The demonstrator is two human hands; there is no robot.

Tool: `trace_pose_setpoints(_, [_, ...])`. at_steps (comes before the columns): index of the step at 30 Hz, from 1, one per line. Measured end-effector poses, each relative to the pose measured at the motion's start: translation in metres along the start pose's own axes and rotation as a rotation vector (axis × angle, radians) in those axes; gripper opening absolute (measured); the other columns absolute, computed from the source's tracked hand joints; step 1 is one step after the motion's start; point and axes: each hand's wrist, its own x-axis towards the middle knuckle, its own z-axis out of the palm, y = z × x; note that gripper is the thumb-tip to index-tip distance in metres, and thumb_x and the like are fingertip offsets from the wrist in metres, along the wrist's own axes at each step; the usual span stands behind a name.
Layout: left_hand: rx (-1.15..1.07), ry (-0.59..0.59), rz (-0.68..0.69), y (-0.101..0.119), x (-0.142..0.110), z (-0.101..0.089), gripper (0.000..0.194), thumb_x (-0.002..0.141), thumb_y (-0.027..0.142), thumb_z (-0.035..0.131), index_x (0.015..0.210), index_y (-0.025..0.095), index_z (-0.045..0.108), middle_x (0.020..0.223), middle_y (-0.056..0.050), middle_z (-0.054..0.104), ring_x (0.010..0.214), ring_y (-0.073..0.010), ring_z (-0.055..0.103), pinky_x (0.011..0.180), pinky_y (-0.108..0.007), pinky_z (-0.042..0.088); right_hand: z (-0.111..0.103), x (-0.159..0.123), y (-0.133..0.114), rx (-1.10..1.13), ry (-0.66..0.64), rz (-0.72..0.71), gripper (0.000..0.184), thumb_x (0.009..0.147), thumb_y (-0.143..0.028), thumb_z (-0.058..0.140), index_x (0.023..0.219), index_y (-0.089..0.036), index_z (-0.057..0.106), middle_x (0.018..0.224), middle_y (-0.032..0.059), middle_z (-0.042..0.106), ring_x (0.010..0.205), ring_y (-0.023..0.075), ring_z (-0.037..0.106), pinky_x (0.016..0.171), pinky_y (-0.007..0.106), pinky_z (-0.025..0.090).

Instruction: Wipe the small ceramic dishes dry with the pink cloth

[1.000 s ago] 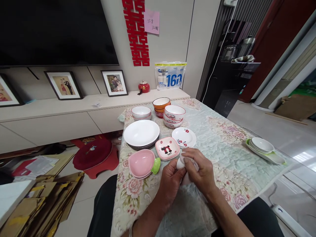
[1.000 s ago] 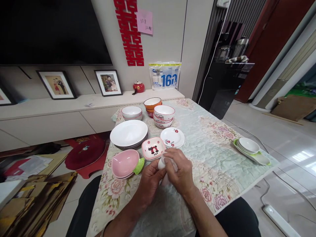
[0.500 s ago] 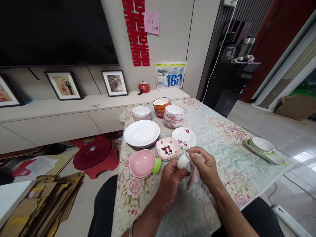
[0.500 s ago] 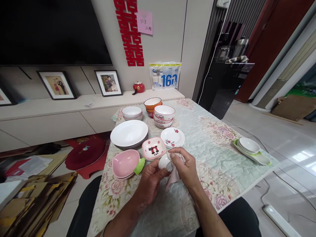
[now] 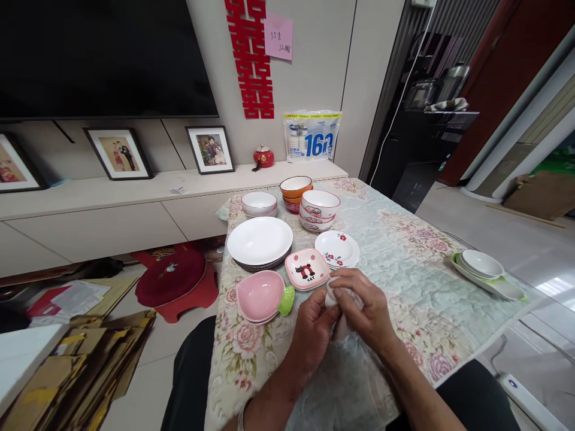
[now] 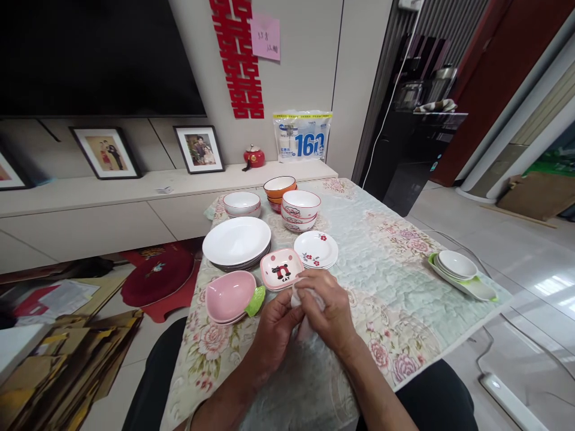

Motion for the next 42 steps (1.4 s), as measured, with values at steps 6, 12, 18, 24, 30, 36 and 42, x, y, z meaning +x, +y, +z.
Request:
trace_pose_setpoints(6, [-0.061,-0.017,-0.042,-0.005,-0.001,-0.001,0.017,0.078,0.027,0.072,0.084,0.014,0.063,0.071,0.001,0.059,0.066,-0.0120,0.047,0.062,-0.024,0.039,-0.002,-0.001,0.005,-0.023,0.100,0.097,0.016,0.093,-0.017,0.055,0.099,-0.022,0.069,0.103,0.0073,0.071,0.100,0.0219,0.067,0.087,0.038,0.054])
trace_pose_setpoints(12, [-0.014,0.030,0.006,0.002,-0.001,0.001,0.016,0.081,0.031,0.070,0.083,0.015,0.065,0.074,0.000,0.064,0.071,-0.0151,0.053,0.068,-0.027,0.043,0.005,-0.003,-0.007,-0.099,-0.038,-0.135,0.020,0.089,-0.012,0.057,0.100,-0.024,0.068,0.117,0.0092,0.066,0.122,0.0277,0.055,0.102,0.052,0.046])
trace_pose_setpoints(18, [-0.091,-0.008,-0.037,-0.010,-0.001,-0.003,0.022,0.079,0.028,0.073,0.096,0.014,0.069,0.077,-0.002,0.065,0.071,-0.0153,0.055,0.066,-0.026,0.043,-0.006,-0.002,0.006,-0.058,0.138,0.138,0.013,0.093,-0.025,0.060,0.097,-0.024,0.072,0.102,0.0083,0.058,0.103,0.0237,0.058,0.087,0.042,0.050])
trace_pose_setpoints(24, [-0.211,0.035,-0.045,-0.011,0.001,0.000,0.034,0.077,0.031,0.075,0.106,0.014,0.070,0.087,-0.005,0.069,0.075,-0.0156,0.058,0.068,-0.027,0.046,-0.004,-0.001,0.009,-0.044,0.175,0.163,0.008,0.093,-0.024,0.061,0.094,-0.023,0.069,0.090,0.0047,0.063,0.087,0.0201,0.061,0.077,0.035,0.051])
trace_pose_setpoints(30, [-0.132,0.010,-0.042,-0.003,0.002,-0.001,0.027,0.078,0.034,0.074,0.096,0.014,0.070,0.079,-0.002,0.068,0.071,-0.0154,0.058,0.066,-0.027,0.046,-0.003,0.000,-0.009,-0.191,0.039,-0.038,0.011,0.090,-0.019,0.062,0.091,-0.024,0.071,0.089,0.0064,0.065,0.086,0.0219,0.060,0.074,0.037,0.051])
trace_pose_setpoints(36, [-0.056,0.033,-0.024,-0.004,0.000,-0.001,0.023,0.077,0.030,0.074,0.093,0.015,0.070,0.084,-0.003,0.070,0.078,-0.0179,0.061,0.073,-0.029,0.050,-0.013,0.002,0.010,-0.041,0.107,0.186,0.008,0.091,-0.025,0.062,0.089,-0.023,0.069,0.088,0.0038,0.067,0.083,0.0196,0.064,0.074,0.033,0.052])
trace_pose_setpoints(42, [-0.016,0.057,-0.029,-0.005,0.001,-0.001,0.023,0.078,0.031,0.072,0.094,0.016,0.069,0.083,-0.002,0.069,0.076,-0.0169,0.059,0.072,-0.029,0.050,-0.002,-0.002,0.002,-0.108,0.115,0.086,0.005,0.089,-0.021,0.064,0.088,-0.022,0.069,0.087,0.0045,0.064,0.084,0.0201,0.061,0.074,0.033,0.050])
